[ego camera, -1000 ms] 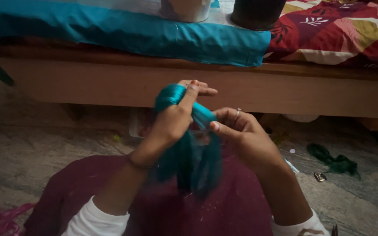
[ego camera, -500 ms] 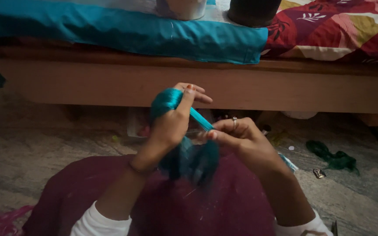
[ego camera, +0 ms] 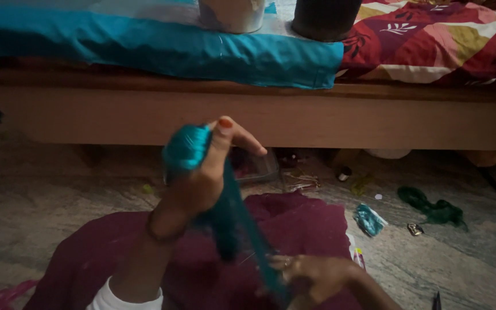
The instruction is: Handling and organizing teal ribbon over a maroon fabric.
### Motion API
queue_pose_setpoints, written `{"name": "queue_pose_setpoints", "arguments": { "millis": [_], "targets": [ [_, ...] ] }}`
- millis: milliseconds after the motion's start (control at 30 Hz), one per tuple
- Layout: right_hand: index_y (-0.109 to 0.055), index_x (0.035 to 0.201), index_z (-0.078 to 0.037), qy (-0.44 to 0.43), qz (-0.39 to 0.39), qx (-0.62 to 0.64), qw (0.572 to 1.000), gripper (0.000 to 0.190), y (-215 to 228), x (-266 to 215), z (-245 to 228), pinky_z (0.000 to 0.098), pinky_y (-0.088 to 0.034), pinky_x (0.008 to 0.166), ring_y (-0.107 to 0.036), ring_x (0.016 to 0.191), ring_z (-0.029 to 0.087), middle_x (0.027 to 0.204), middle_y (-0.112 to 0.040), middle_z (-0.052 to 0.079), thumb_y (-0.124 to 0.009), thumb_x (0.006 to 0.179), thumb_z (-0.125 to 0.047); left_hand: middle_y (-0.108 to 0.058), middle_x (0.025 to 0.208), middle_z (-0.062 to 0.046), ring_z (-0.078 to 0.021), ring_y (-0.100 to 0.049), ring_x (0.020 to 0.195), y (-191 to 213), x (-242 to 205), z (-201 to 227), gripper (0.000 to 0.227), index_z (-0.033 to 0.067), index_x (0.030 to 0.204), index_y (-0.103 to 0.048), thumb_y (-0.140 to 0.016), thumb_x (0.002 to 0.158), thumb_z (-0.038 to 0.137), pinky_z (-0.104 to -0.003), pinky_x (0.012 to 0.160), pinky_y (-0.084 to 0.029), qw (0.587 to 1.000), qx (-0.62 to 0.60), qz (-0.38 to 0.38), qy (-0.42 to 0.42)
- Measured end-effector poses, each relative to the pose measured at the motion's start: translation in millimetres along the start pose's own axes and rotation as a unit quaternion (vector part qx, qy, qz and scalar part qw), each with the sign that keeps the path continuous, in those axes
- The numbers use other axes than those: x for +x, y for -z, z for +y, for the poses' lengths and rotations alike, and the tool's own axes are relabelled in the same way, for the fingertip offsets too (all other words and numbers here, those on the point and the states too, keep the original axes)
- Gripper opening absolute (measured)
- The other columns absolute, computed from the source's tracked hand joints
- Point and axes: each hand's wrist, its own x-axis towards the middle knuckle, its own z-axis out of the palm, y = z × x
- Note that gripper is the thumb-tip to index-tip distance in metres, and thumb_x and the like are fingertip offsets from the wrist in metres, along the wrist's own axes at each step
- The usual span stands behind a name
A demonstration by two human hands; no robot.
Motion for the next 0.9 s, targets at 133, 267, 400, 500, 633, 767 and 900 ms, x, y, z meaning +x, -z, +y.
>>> {"name": "queue_pose_setpoints", "arguments": {
  "millis": [133,267,400,500,633,767,900],
  "targets": [
    [-0.079,0.121,-0.016,-0.078,-0.050,-0.288,0.953,0.038,-2.0,-22.2,43.3,0.0691,-0.044,0.095,-0.056,0.117,0.051,0.134,-0.065,0.026,-0.081,0.088,-0.037,-0.078,0.095,-0.008,-0.0191,-0.076,0.093,-3.2,-1.5,-2.0,0.052,0.0055,0.096,-0.074,-0.034,0.114,0.034,-0.034,0.089,-0.061,0.996,0.085,-0.027,-0.030],
    [-0.081,0.091,-0.014,-0.406,0.124,-0.215,0.879,0.024,48.0,1.5,-38.0,0.0359,-0.064,0.079,-0.081,0.080,0.017,0.090,-0.082,0.004,-0.065,0.096,-0.032,-0.080,0.112,-0.004,-0.0126,-0.079,0.083,-11.1,-8.8,-18.5,0.038,0.0123,0.112,-0.074,-0.041,0.110,0.031,-0.029,0.072,-0.064,0.972,0.220,-0.080,0.004],
    [-0.080,0.101,-0.012,-0.271,0.391,-0.149,0.867,0.020,55.5,50.5,-101.5,0.0306,-0.065,0.073,-0.079,0.085,0.013,0.097,-0.081,0.003,-0.072,0.087,-0.024,-0.077,0.114,-0.013,-0.0196,-0.074,0.096,-33.4,-15.5,-25.3,0.035,0.0040,0.118,-0.071,-0.044,0.109,0.026,-0.035,0.081,-0.061,0.974,0.193,-0.077,-0.089],
    [-0.070,0.117,-0.014,-0.082,0.468,0.173,0.863,0.032,43.3,73.2,-92.8,0.0298,-0.065,0.080,-0.077,0.088,0.013,0.101,-0.080,0.001,-0.069,0.085,-0.017,-0.074,0.123,-0.015,-0.0227,-0.072,0.114,-37.7,-15.2,-48.3,0.039,0.0021,0.120,-0.069,-0.042,0.116,0.030,-0.037,0.094,-0.060,0.969,0.195,-0.057,-0.142],
    [-0.076,0.105,0.003,-0.057,0.457,0.319,0.828,0.022,19.3,74.5,-50.4,0.0259,-0.058,0.079,-0.068,0.081,0.012,0.088,-0.075,0.006,-0.066,0.098,-0.015,-0.076,0.109,-0.009,-0.0154,-0.076,0.095,-30.2,-15.7,-78.2,0.046,0.0046,0.115,-0.068,-0.035,0.113,0.036,-0.028,0.080,-0.061,0.988,0.148,0.048,0.006],
    [-0.077,0.102,0.000,-0.056,0.434,0.448,0.780,0.017,-2.2,48.0,-6.2,0.0196,-0.047,0.068,-0.060,0.072,0.007,0.080,-0.070,0.002,-0.066,0.099,-0.013,-0.070,0.106,-0.009,-0.0133,-0.069,0.076,-25.4,-24.6,-97.7,0.047,0.0015,0.113,-0.060,-0.032,0.113,0.039,-0.023,0.067,-0.053,0.980,0.077,0.185,0.008],
    [-0.075,0.096,-0.001,-0.098,0.448,0.505,0.731,0.014,-17.9,11.1,28.5,0.0215,-0.048,0.066,-0.060,0.069,0.009,0.080,-0.072,0.003,-0.067,0.097,-0.012,-0.068,0.105,-0.006,-0.0082,-0.063,0.069,-20.1,-24.7,-89.5,0.047,0.0037,0.111,-0.057,-0.027,0.113,0.041,-0.022,0.062,-0.051,0.967,0.119,0.223,0.015]
  ]
}}
